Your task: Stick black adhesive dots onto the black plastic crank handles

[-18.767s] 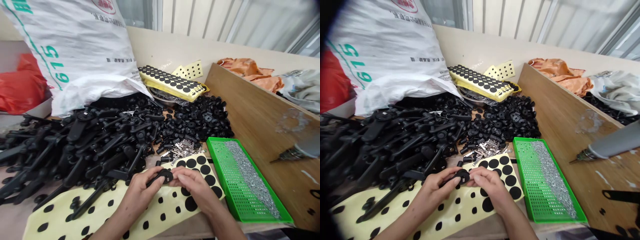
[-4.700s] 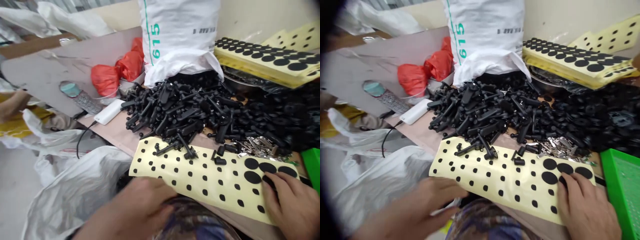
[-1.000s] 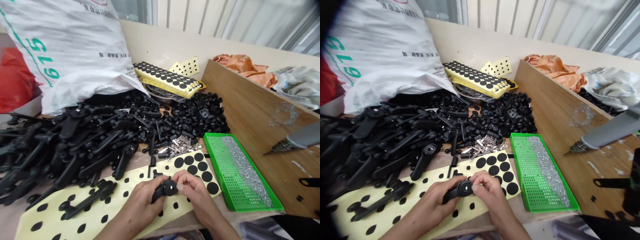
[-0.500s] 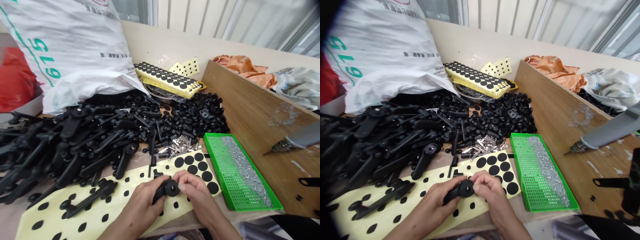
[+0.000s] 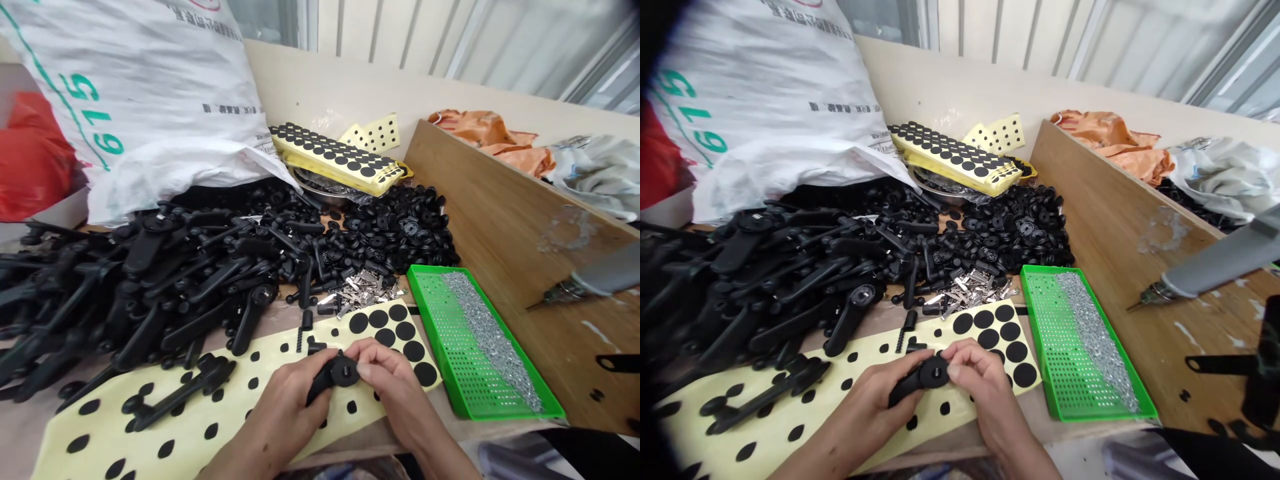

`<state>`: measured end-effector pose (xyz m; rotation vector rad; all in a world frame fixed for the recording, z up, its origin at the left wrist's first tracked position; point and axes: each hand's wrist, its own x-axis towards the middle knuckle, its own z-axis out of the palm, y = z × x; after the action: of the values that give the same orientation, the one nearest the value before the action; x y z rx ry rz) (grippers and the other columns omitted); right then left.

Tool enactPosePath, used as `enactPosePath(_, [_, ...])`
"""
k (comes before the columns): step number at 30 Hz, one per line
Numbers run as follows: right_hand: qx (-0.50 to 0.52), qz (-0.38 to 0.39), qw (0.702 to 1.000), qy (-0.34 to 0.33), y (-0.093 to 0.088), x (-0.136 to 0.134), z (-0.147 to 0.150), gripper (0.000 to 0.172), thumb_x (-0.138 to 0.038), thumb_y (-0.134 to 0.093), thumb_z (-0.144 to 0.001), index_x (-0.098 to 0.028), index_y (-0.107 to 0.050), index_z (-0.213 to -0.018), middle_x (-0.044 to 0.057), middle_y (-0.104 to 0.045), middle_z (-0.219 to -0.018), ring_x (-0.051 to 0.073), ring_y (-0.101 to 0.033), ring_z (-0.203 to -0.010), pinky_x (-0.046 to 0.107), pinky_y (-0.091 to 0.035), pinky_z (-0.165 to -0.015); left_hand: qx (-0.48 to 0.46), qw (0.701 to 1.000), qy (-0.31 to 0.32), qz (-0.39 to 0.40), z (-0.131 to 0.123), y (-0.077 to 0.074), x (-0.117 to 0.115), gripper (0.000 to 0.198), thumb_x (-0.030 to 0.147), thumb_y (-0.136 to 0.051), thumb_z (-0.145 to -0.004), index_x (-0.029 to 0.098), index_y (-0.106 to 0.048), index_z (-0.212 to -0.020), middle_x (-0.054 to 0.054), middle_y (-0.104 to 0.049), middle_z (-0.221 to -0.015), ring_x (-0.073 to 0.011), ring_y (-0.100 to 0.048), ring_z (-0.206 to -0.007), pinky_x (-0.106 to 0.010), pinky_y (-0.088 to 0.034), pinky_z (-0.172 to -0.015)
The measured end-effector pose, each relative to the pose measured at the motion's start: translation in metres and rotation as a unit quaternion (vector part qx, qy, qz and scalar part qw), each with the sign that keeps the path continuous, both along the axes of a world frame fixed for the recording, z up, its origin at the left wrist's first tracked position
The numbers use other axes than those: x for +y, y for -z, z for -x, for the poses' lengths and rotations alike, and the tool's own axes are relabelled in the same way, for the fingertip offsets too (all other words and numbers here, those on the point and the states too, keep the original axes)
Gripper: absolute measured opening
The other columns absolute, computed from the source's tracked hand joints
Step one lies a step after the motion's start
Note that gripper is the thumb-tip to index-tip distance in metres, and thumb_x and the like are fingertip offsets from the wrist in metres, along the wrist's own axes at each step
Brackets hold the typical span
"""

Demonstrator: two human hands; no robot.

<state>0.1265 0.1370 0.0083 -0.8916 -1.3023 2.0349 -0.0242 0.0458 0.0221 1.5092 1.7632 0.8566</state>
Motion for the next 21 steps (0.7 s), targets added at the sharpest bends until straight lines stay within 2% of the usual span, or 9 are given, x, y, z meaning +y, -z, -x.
enactPosePath(5, [-0.012, -0.007, 1.000, -0.001, -0.0009, 0.0000, 0.0008, 0.013, -0.025, -0.067, -0.065, -0.018, -0.058, -0.058, 0.004, -0.060, -0.086, 0.020, -0.049, -0.082, 0.028, -0.036, -0.073, 0.000, 1.000, 0.003, -0.012, -0.0014, 0.0003, -0.0005, 0.031, 0.008, -0.044, -0.076, 0.026, -0.058, -0.096, 0.006, -0.068, -0.082, -0.0142, -0.064, -0.073, -0.020, -0.044, -0.065])
enactPosePath(12, [-0.014, -0.025, 1.000, -0.008, 0.0040, 0.0004, -0.0013, 0.011, -0.024, -0.066, -0.068, -0.019, -0.059, -0.060, 0.004, -0.060, -0.087, 0.020, -0.051, -0.083, 0.028, -0.038, -0.074, 0.009, 1.000, -0.004, -0.021, -0.0006, 0.0024, -0.0022, 0.044, 0.006, -0.046, -0.072, 0.027, -0.057, -0.110, 0.004, -0.070, -0.092, -0.0155, -0.065, -0.078, -0.021, -0.047, -0.069])
enactPosePath(21, [-0.023, -0.041, 0.999, -0.017, 0.0026, -0.0003, -0.0011, 0.013, -0.025, -0.066, -0.069, -0.019, -0.059, -0.060, 0.003, -0.060, -0.085, 0.019, -0.052, -0.082, 0.028, -0.038, -0.074, 0.004, 0.999, -0.005, -0.033, -0.0016, 0.0048, -0.0034, 0.039, 0.007, -0.047, -0.073, 0.028, -0.058, -0.104, 0.006, -0.070, -0.087, -0.0141, -0.065, -0.072, -0.020, -0.048, -0.065])
